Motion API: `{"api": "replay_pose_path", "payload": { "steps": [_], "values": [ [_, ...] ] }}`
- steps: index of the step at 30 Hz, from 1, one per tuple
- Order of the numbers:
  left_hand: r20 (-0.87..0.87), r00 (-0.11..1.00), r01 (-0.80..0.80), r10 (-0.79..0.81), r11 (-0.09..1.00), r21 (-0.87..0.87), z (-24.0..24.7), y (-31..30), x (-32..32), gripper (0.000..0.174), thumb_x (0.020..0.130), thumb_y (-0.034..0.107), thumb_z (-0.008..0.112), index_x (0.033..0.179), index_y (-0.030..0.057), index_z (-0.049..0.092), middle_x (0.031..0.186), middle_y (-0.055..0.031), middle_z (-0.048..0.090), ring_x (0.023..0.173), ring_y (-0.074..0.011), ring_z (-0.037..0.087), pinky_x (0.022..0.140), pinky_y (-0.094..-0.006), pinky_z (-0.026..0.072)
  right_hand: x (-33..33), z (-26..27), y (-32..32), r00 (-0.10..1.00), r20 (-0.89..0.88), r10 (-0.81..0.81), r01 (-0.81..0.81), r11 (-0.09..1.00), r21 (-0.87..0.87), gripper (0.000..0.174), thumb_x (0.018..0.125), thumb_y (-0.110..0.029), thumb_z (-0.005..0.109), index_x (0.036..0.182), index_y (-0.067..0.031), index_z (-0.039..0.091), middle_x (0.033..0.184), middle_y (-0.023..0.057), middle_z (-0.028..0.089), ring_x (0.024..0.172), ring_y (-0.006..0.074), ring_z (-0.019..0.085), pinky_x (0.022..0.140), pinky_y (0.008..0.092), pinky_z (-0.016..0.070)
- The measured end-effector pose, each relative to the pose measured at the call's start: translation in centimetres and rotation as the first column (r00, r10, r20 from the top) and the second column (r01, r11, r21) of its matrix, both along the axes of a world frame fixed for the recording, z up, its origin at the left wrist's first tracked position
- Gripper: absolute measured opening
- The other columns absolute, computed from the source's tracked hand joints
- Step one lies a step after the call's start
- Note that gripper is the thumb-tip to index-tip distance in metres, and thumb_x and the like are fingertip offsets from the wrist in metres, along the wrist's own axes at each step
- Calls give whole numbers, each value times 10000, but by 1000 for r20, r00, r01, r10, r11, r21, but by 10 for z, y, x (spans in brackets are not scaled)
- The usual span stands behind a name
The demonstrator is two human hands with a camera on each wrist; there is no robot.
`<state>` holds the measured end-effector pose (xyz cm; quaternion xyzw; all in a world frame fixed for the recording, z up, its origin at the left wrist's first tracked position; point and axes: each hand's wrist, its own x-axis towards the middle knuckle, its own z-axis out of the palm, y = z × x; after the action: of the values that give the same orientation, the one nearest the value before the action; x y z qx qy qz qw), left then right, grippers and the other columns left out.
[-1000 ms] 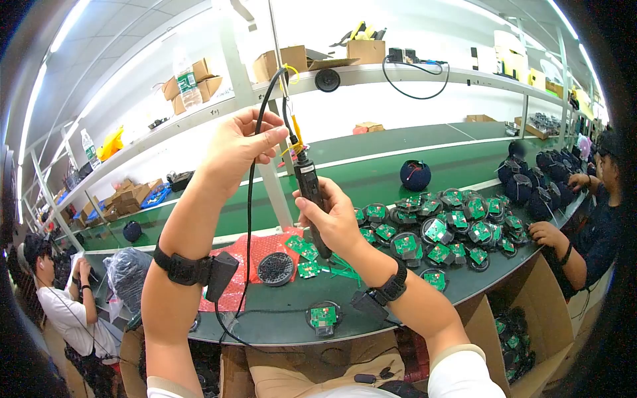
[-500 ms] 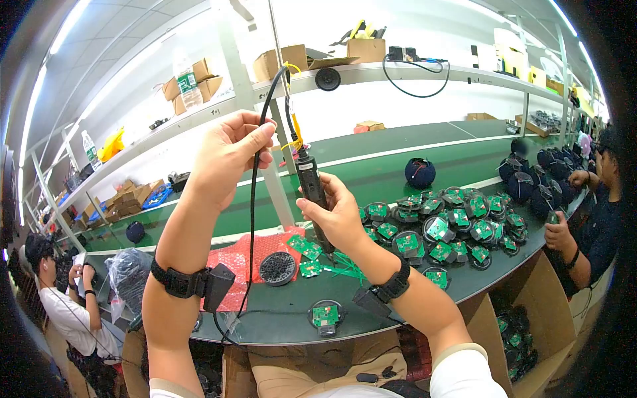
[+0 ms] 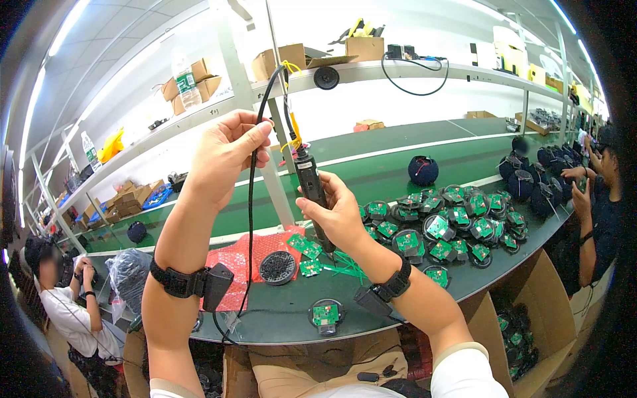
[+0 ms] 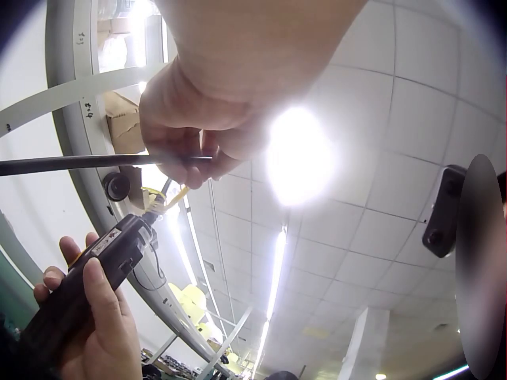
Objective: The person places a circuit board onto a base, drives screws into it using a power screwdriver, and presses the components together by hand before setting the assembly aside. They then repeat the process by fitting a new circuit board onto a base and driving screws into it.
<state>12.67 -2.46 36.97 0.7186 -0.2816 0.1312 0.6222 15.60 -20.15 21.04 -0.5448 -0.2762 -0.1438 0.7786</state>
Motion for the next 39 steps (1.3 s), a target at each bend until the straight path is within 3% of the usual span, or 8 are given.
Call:
{"api": "replay_pose_path", "payload": {
  "steps": [10, 13, 15, 25, 27, 31, 37, 39],
  "values": [
    [14, 1000, 24, -24, 1000, 1, 0, 4, 2, 195, 1024, 196, 718, 1108, 24, 680, 884, -14, 680, 754, -95, 627, 717, -259, 532, 1, 0, -1, 999, 37, -8, 8, 1000, -15, 572, 928, -51, 795, 1414, 12, 501, 1188, 61, 663, 993, 98, 662, 873, 260, 565],
    [13, 1000, 22, -22, 1000, 4, 0, 5, 3, 197, 1025, 191, 716, 1119, 22, 680, 884, -14, 677, 754, -93, 625, 718, -260, 533, 3, -1, -2, 996, 80, -46, 52, 996, -70, 558, 924, -43, 786, 1403, 2, 503, 1232, 92, 671, 999, 138, 687, 876, 306, 593],
    [20, 1000, 20, -20, 1000, -19, -1, 6, 5, 202, 1014, 182, 727, 1104, 6, 683, 868, -23, 686, 736, -89, 632, 685, -255, 533, 4, -2, -2, 997, 66, -50, 55, 995, -86, 614, 905, -60, 811, 1426, 6, 493, 1204, 53, 655, 1073, 118, 647, 959, 295, 538],
    [44, 999, -7, 9, 999, -33, -2, 10, 10, 206, 1001, 174, 738, 1095, -4, 694, 855, -42, 709, 715, -85, 647, 661, -255, 535, 11, -4, -4, 998, 41, -50, 53, 994, -92, 609, 908, -80, 816, 1419, 4, 496, 1178, 47, 649, 1074, 123, 633, 975, 305, 529],
    [48, 999, -10, 12, 999, -33, -2, 10, 11, 210, 999, 173, 739, 1101, -6, 695, 857, -43, 711, 714, -86, 650, 662, -256, 536, 15, -7, -6, 997, 47, -60, 66, 989, -133, 587, 922, -69, 792, 1417, -3, 484, 1279, 94, 650, 1152, 170, 666, 982, 340, 564],
    [48, 999, -20, 22, 999, -30, -2, 10, 12, 227, 996, 171, 741, 1124, -12, 695, 861, -46, 713, 713, -86, 654, 665, -258, 539, 18, -9, -7, 997, 52, -55, 61, 991, -121, 582, 923, -70, 793, 1412, -3, 486, 1276, 95, 650, 1146, 172, 668, 981, 341, 565],
    [34, 999, -34, 33, 999, 24, -1, 9, 10, 243, 1030, 190, 706, 1194, 13, 675, 914, -23, 671, 761, -94, 628, 722, -258, 534, 19, -9, -7, 995, 72, -74, 83, 988, -133, 554, 925, -66, 789, 1393, -5, 497, 1268, 91, 651, 1136, 171, 672, 978, 341, 566],
    [36, 999, -30, 29, 999, 24, -1, 10, 11, 247, 1029, 190, 708, 1197, 12, 674, 916, -24, 671, 760, -93, 629, 721, -257, 535, 16, -6, -6, 997, 53, -62, 67, 993, -94, 613, 910, -76, 808, 1426, 22, 492, 1174, 59, 658, 1083, 132, 640, 1004, 321, 518]
  ]
}}
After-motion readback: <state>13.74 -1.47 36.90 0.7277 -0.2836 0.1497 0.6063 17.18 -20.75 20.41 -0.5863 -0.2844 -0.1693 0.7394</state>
